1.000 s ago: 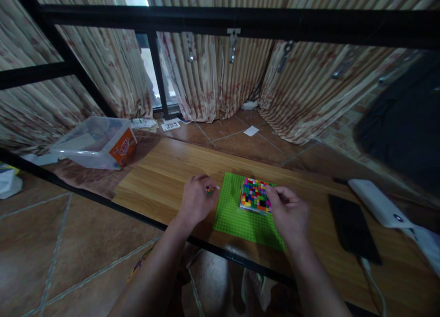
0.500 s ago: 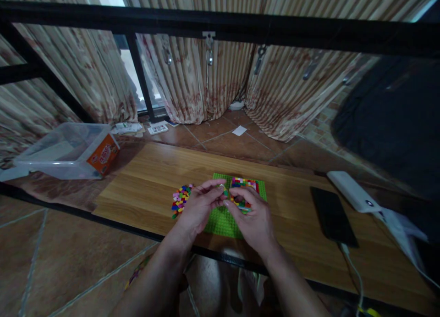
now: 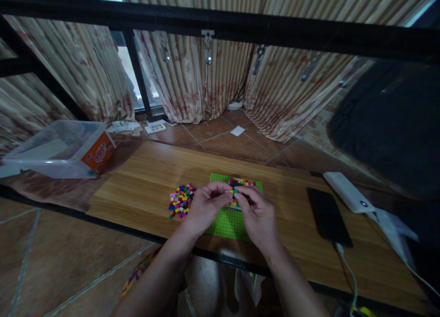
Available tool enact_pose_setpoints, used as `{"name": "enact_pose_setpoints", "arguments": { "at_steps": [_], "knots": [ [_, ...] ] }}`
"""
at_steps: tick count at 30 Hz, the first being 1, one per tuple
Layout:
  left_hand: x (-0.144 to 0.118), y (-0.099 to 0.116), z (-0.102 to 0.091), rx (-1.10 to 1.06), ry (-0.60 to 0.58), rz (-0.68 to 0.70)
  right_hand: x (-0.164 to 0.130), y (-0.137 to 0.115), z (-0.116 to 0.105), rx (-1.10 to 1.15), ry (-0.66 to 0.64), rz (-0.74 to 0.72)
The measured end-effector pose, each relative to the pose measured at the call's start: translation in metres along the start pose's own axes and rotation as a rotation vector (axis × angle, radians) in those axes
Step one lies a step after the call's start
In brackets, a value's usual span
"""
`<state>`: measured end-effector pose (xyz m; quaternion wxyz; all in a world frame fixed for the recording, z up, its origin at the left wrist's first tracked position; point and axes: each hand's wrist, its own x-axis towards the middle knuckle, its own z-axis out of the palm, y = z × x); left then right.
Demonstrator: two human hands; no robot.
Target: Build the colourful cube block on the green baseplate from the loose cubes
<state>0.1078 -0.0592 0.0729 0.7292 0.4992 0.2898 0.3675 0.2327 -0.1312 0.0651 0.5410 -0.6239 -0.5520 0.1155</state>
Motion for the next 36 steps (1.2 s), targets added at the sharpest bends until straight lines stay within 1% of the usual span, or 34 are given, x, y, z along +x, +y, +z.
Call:
{"name": "enact_pose_setpoints", "arguments": {
  "at_steps": [3, 6, 9, 11, 17, 20, 22, 24, 26, 28, 32, 34, 36],
  "knots": [
    [0.0, -0.003, 0.002, 0.081, -0.024, 0.071, 0.0, 0.002, -0.001, 0.002, 0.02, 0.005],
    [-0.001, -0.006, 0.003, 0.184, -0.019, 0.147, 0.001, 0.003, -0.001, -0.002, 0.031, 0.006],
    [-0.004, -0.009, 0.006, 0.329, 0.038, 0.203, 0.0, 0.004, 0.0, -0.018, 0.058, 0.012],
    [-0.005, -0.012, 0.008, 0.383, 0.086, 0.218, -0.001, 0.004, 0.001, -0.024, 0.089, 0.015],
    [-0.005, -0.022, 0.015, 0.392, 0.18, 0.208, -0.002, 0.003, 0.003, -0.054, 0.145, -0.017],
    [-0.003, -0.023, 0.014, 0.387, 0.192, 0.192, 0.002, 0.006, -0.007, -0.093, 0.153, 0.006],
    [-0.002, -0.022, 0.01, 0.409, 0.191, 0.192, 0.006, 0.011, -0.02, -0.115, 0.182, 0.052],
    [-0.001, -0.021, 0.005, 0.427, 0.198, 0.195, 0.01, 0.018, -0.035, -0.123, 0.245, 0.101],
    [0.001, -0.019, 0.001, 0.439, 0.209, 0.19, 0.012, 0.023, -0.048, -0.141, 0.273, 0.121],
    [0.001, -0.017, 0.0, 0.457, 0.215, 0.18, 0.012, 0.025, -0.056, -0.166, 0.213, 0.118],
    [0.002, -0.018, 0.001, 0.5, 0.196, 0.203, 0.008, 0.024, -0.056, -0.219, -0.021, 0.08],
    [0.001, -0.019, 0.001, 0.526, 0.178, 0.213, 0.007, 0.024, -0.053, -0.249, -0.076, 0.059],
    [0.001, -0.02, 0.0, 0.547, 0.168, 0.215, 0.005, 0.026, -0.052, -0.285, -0.102, 0.051]
  ]
}}
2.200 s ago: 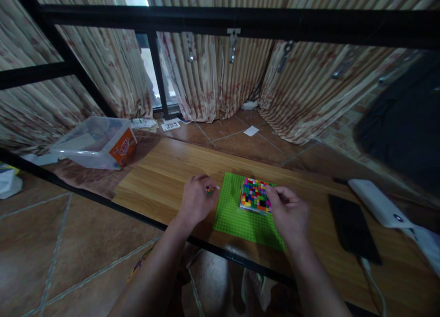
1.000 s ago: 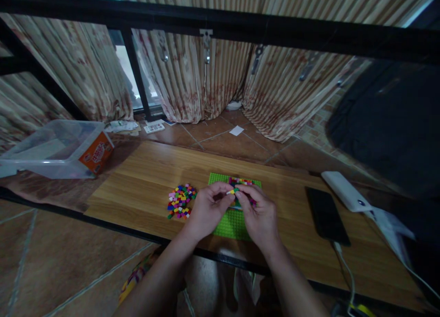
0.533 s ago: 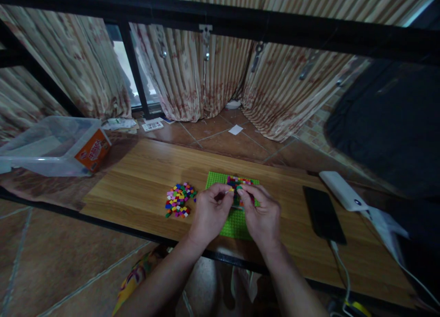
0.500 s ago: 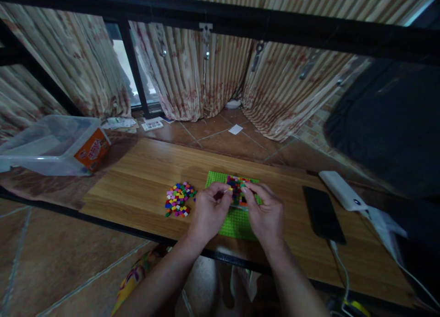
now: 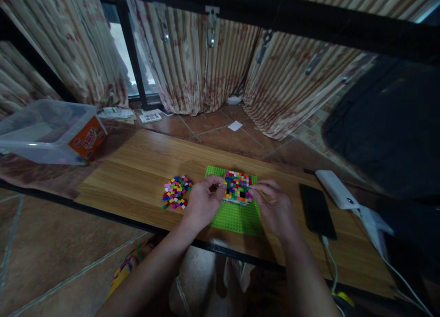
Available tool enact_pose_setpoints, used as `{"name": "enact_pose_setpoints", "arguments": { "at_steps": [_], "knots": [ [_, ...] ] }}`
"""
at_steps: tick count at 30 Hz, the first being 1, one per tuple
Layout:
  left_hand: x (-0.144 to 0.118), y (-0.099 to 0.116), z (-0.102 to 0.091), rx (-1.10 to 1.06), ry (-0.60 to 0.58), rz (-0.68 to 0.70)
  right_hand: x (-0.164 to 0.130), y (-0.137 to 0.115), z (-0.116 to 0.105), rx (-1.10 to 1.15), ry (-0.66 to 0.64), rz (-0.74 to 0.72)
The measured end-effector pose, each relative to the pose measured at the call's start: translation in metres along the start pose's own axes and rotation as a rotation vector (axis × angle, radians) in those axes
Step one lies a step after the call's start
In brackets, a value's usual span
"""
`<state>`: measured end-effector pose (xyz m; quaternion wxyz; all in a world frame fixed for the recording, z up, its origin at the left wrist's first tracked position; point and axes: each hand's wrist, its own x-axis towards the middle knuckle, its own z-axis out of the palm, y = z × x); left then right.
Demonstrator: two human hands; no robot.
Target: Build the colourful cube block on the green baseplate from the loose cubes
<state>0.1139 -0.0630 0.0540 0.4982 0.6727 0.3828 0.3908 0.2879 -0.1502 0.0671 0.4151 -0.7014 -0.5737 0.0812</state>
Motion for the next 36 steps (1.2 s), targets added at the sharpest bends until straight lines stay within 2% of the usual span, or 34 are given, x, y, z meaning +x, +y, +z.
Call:
{"name": "enact_pose_setpoints", "arguments": {
  "at_steps": [6, 11, 15, 24, 30, 36],
  "knots": [
    [0.0, -0.001, -0.002, 0.004, -0.019, 0.009, -0.002, 0.003, 0.003, -0.08, -0.068, -0.05],
    [-0.001, -0.001, -0.001, 0.021, -0.044, 0.003, -0.001, 0.0, 0.007, -0.121, -0.056, -0.042],
    [-0.002, -0.001, -0.002, 0.021, -0.043, 0.015, 0.0, 0.0, 0.01, -0.101, -0.01, 0.006],
    [-0.002, -0.001, -0.002, -0.005, -0.045, 0.02, 0.002, 0.0, 0.016, 0.046, 0.041, 0.226],
    [-0.004, -0.001, 0.0, 0.039, -0.035, 0.006, 0.001, -0.002, 0.019, 0.025, 0.032, 0.247],
    [-0.004, -0.005, 0.004, -0.005, -0.02, -0.004, 0.0, 0.001, 0.016, 0.036, 0.061, 0.2]
  ]
}}
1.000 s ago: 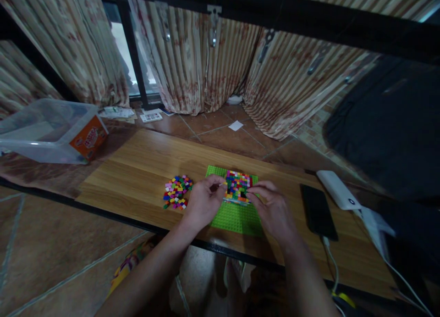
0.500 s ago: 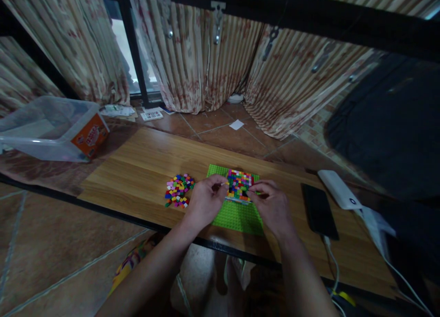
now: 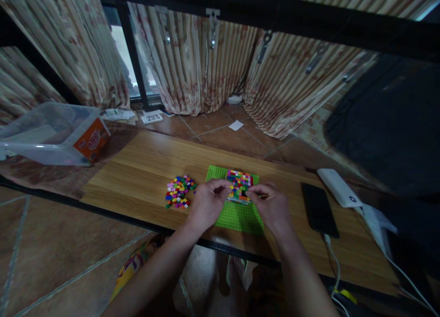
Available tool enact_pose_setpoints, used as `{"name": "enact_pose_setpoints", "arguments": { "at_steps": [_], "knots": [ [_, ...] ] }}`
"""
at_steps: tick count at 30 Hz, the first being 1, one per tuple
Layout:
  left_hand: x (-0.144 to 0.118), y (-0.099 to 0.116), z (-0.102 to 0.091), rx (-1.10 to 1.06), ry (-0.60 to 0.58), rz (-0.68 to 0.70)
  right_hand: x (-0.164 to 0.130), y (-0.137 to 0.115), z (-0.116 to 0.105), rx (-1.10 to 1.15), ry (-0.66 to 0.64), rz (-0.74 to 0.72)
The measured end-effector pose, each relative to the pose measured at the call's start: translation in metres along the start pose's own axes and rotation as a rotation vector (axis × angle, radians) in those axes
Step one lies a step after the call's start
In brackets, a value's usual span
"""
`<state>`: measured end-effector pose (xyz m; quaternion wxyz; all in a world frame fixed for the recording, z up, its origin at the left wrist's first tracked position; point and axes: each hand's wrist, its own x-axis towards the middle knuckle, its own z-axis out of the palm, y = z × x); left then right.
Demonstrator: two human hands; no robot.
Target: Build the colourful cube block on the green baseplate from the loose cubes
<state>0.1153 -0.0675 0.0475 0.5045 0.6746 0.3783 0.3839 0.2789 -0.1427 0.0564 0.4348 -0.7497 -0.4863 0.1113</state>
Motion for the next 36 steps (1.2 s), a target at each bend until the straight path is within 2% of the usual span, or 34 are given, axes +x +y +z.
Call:
{"name": "enact_pose_setpoints", "arguments": {
  "at_steps": [4, 9, 13, 18, 22, 28, 32, 36],
  "knots": [
    [0.0, 0.004, 0.003, -0.029, -0.029, -0.005, -0.001, -0.006, -0.004, 0.061, 0.064, -0.095],
    [-0.001, 0.01, 0.005, -0.066, -0.058, -0.025, -0.005, -0.019, 0.004, 0.102, -0.069, -0.217],
    [-0.002, 0.01, 0.005, -0.088, -0.07, -0.019, -0.006, -0.022, 0.011, 0.102, -0.109, -0.233],
    [-0.004, 0.011, 0.01, -0.1, 0.001, -0.056, -0.01, -0.025, 0.015, 0.101, -0.068, -0.225],
    [-0.006, 0.014, 0.015, -0.098, 0.066, -0.098, -0.012, -0.027, 0.018, -0.036, 0.005, -0.249],
    [-0.002, 0.009, 0.009, -0.152, 0.1, -0.126, -0.005, -0.015, 0.003, -0.177, 0.068, -0.25],
    [0.003, 0.001, 0.002, -0.13, 0.098, -0.105, -0.003, -0.009, -0.007, -0.22, 0.039, -0.252],
    [0.003, -0.002, 0.001, -0.104, 0.073, -0.102, -0.005, -0.007, -0.006, -0.224, -0.01, -0.297]
  ]
}}
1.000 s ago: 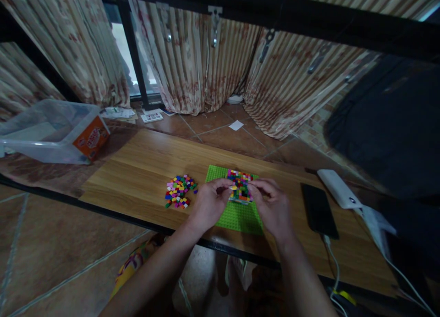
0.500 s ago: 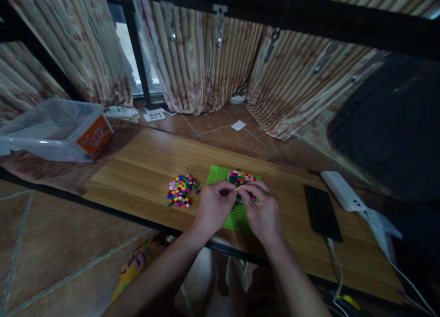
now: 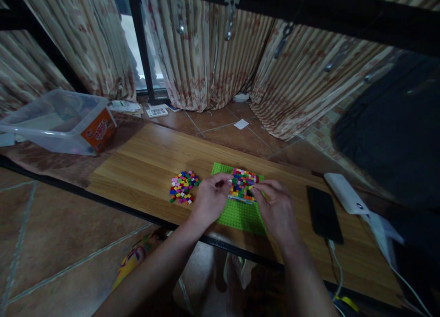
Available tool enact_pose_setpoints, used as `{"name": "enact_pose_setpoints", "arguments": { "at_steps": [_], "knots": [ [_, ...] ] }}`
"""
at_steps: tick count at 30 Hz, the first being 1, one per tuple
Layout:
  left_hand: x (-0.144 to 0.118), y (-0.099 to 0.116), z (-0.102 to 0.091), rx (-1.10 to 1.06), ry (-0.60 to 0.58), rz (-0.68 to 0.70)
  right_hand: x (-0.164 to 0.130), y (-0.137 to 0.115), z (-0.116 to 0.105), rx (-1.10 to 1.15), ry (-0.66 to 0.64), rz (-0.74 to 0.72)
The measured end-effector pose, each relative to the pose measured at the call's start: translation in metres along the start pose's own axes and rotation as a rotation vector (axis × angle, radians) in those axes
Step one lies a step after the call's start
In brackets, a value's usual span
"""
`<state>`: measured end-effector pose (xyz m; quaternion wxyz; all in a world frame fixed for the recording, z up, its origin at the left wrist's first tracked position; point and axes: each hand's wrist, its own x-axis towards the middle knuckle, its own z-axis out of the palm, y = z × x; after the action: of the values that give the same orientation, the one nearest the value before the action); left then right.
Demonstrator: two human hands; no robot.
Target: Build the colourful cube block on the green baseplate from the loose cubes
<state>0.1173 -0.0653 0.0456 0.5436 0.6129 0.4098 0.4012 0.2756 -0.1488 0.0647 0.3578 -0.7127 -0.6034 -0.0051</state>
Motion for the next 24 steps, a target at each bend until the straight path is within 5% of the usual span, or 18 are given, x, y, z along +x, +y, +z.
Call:
{"name": "enact_pose_setpoints", "arguments": {
  "at_steps": [7, 24],
  "knots": [
    [-0.001, 0.003, 0.001, 0.033, -0.038, 0.051, 0.0, -0.003, 0.001, -0.068, -0.073, -0.018],
    [-0.005, 0.014, 0.0, 0.126, -0.057, 0.065, 0.003, -0.006, 0.013, -0.033, -0.022, -0.007]
  ]
}}
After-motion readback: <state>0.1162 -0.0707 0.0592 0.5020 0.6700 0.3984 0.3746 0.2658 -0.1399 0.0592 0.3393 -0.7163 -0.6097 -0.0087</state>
